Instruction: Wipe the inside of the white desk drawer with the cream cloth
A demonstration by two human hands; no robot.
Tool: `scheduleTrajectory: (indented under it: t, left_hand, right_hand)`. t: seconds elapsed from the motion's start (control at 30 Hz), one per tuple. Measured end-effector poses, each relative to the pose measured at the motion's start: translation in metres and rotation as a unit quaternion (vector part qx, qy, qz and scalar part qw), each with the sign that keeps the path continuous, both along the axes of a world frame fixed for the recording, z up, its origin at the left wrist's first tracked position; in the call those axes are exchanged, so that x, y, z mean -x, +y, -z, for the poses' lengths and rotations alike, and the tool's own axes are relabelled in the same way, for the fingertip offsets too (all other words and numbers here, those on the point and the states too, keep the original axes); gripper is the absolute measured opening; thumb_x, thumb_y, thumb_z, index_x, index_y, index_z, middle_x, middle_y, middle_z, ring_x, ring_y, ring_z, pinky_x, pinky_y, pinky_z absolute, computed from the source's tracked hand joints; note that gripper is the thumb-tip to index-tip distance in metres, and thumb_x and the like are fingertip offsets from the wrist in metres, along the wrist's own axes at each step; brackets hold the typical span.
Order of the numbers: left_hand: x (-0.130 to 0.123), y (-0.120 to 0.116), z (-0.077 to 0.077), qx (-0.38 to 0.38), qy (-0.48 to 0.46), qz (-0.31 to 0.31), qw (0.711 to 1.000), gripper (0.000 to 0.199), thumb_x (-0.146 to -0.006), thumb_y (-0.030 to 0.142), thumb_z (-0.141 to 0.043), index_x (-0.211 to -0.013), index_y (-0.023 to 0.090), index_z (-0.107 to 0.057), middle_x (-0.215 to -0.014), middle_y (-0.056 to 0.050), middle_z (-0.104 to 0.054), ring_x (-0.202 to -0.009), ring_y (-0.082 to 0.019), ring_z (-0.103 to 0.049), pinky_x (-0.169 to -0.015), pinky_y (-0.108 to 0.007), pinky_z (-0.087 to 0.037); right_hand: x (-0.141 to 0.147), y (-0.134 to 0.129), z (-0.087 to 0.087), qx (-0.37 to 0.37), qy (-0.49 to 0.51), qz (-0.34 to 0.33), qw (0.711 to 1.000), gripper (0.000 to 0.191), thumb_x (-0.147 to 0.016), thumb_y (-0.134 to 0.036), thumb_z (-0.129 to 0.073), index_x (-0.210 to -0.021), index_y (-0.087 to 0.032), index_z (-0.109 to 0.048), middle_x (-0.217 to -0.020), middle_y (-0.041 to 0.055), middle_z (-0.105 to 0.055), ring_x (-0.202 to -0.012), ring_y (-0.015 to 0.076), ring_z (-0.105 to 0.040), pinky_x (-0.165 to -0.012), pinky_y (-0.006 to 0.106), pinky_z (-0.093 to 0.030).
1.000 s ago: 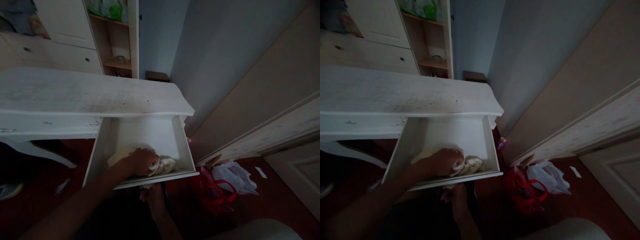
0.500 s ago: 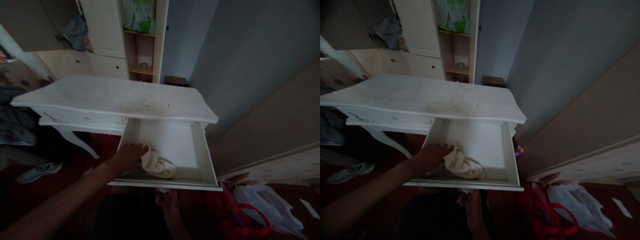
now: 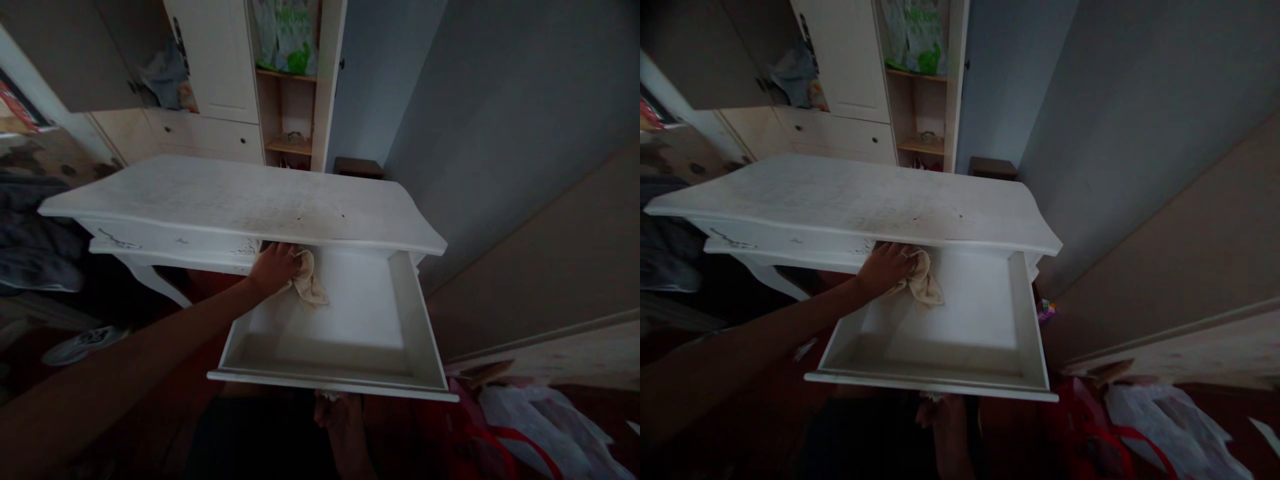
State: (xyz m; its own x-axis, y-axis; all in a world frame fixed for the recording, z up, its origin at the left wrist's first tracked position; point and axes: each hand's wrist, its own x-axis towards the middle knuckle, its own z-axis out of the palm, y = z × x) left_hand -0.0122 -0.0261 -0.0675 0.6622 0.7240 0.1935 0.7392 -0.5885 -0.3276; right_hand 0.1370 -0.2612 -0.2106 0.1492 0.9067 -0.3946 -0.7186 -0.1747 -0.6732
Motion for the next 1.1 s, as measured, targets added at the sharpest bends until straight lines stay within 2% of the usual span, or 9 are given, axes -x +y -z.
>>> scheduleTrajectory:
  t: [0.17,0.27,0.37,0.5,0.67,0.77,0.83,0.93,1.1]
  left_hand:
    - [-0.005,0.000,0.006,-0.036,0.037,-0.025,0.998,0.035,-0.089,0.010,-0.043,-0.113,0.009,-0.068,-0.121,-0.022,-0.064,-0.112,-0.036,-0.054,-0.087,-0.047,-0.043]
    - [-0.006,-0.005,0.005,-0.003,0.017,-0.053,0.998,0.033,-0.086,0.020,-0.052,-0.112,0.009,-0.068,-0.119,-0.022,-0.063,-0.109,-0.038,-0.054,-0.082,-0.047,-0.045]
    - [-0.003,-0.014,0.004,0.034,-0.005,-0.083,0.996,0.041,-0.082,0.028,-0.058,-0.117,0.009,-0.066,-0.117,-0.023,-0.062,-0.105,-0.039,-0.056,-0.078,-0.045,-0.047]
    - [0.001,-0.021,0.008,0.049,-0.009,-0.104,0.993,0.043,-0.084,0.023,-0.054,-0.124,0.010,-0.061,-0.112,-0.023,-0.063,-0.099,-0.036,-0.059,-0.075,-0.042,-0.049]
    - [-0.008,-0.010,0.012,0.084,-0.054,-0.157,0.983,0.041,-0.089,0.018,-0.044,-0.127,0.017,-0.058,-0.115,-0.020,-0.062,-0.098,-0.032,-0.063,-0.073,-0.038,-0.051]
    - [-0.024,0.001,0.014,0.130,-0.131,-0.194,0.963,0.039,-0.092,0.027,-0.043,-0.128,0.018,-0.056,-0.110,-0.018,-0.063,-0.097,-0.030,-0.065,-0.077,-0.039,-0.052]
    - [-0.041,0.006,0.017,0.143,-0.201,-0.205,0.947,0.040,-0.092,0.033,-0.044,-0.129,0.020,-0.054,-0.113,-0.017,-0.063,-0.098,-0.028,-0.065,-0.082,-0.039,-0.051]
    - [-0.073,0.007,0.028,0.149,-0.315,-0.177,0.920,0.041,-0.090,0.031,-0.048,-0.130,0.022,-0.053,-0.123,-0.014,-0.060,-0.109,-0.025,-0.061,-0.093,-0.036,-0.048]
    - [-0.141,0.002,0.043,0.188,-0.436,-0.134,0.870,0.044,-0.087,0.027,-0.053,-0.130,0.018,-0.055,-0.128,-0.013,-0.060,-0.120,-0.025,-0.054,-0.105,-0.036,-0.042]
  right_hand:
    - [0.001,0.002,0.007,0.001,0.016,0.004,1.000,0.044,-0.059,-0.060,-0.081,-0.070,-0.018,-0.073,-0.064,0.0055,-0.073,-0.040,0.0120,-0.057,-0.039,0.021,-0.040]
    - [0.001,0.003,0.010,0.003,0.025,0.009,1.000,0.044,-0.059,-0.059,-0.081,-0.069,-0.017,-0.074,-0.064,0.0053,-0.072,-0.039,0.0118,-0.056,-0.037,0.021,-0.039]
    - [0.002,0.004,0.008,0.008,0.033,0.002,0.999,0.047,-0.054,-0.062,-0.082,-0.067,-0.017,-0.074,-0.062,0.0053,-0.072,-0.038,0.0118,-0.056,-0.036,0.020,-0.038]
    - [0.002,0.005,0.009,0.007,0.037,-0.002,0.999,0.049,-0.053,-0.063,-0.082,-0.067,-0.017,-0.074,-0.063,0.0053,-0.072,-0.038,0.0114,-0.056,-0.036,0.020,-0.039]
    - [0.003,0.003,0.026,-0.007,0.020,-0.024,0.999,0.048,-0.064,-0.064,-0.076,-0.074,-0.017,-0.071,-0.068,0.0046,-0.070,-0.042,0.0124,-0.056,-0.037,0.022,-0.040]
    - [0.008,0.003,0.033,-0.003,-0.004,-0.034,0.999,0.041,-0.082,-0.056,-0.065,-0.084,-0.016,-0.068,-0.075,0.0031,-0.068,-0.051,0.0129,-0.059,-0.045,0.025,-0.047]
    - [0.009,0.003,0.032,-0.001,-0.010,-0.037,0.999,0.032,-0.091,-0.045,-0.060,-0.101,-0.015,-0.065,-0.092,0.0046,-0.068,-0.070,0.0147,-0.065,-0.060,0.030,-0.055]
    - [0.008,0.003,0.025,0.000,-0.020,-0.036,0.999,0.032,-0.093,-0.035,-0.059,-0.120,-0.017,-0.058,-0.118,0.0082,-0.062,-0.098,0.0203,-0.064,-0.082,0.040,-0.056]
    - [0.005,0.001,0.013,0.001,-0.035,-0.028,0.999,0.035,-0.093,-0.035,-0.060,-0.123,-0.018,-0.057,-0.124,0.0091,-0.060,-0.104,0.0229,-0.062,-0.086,0.044,-0.054]
